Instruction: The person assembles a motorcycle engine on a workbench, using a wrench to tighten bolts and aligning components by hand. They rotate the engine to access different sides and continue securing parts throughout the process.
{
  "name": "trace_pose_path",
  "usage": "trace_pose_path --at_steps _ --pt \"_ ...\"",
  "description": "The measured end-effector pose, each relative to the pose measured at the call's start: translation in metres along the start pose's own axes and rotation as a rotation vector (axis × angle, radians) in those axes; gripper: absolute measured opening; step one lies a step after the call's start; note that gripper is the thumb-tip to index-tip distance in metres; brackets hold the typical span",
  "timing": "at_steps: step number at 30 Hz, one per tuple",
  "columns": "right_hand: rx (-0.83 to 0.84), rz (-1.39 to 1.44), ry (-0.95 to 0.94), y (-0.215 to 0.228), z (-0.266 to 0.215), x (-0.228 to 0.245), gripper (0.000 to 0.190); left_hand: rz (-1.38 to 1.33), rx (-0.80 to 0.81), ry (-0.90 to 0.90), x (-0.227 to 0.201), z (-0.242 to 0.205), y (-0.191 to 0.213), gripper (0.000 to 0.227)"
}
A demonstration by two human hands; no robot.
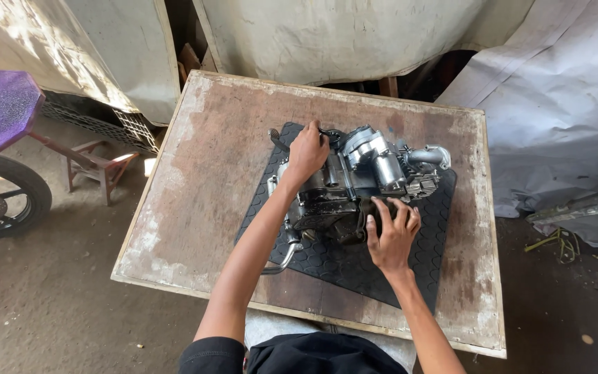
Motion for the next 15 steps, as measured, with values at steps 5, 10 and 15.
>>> trace_pose_path --at_steps 5,10,15 --pt "0.087 -0.001 0.02 -0.045 -0.032 -0.001 0.053 -0.03 -0.015 -0.017 0.0 -0.001 -0.001 0.045" --pt "0.137 -0.057 0.036 -0.054 -0.035 -0.029 0.056 -0.01 0.005 0.012 0.001 -0.004 0.0 0.047" --pt "0.056 -0.138 0.032 -0.056 -0.017 -0.08 0.061 0.007 -0.013 0.021 0.009 0.002 -0.01 0.048"
Point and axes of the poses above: each hand's wrist, its own z-axis towards the middle knuckle, its own y-axis out of the back of the hand, x = y × z, the point moved 2 cm from there along z, towards the middle knuckle, and after that the axes turned 13 degrees about -y, right-handed, at the moved point
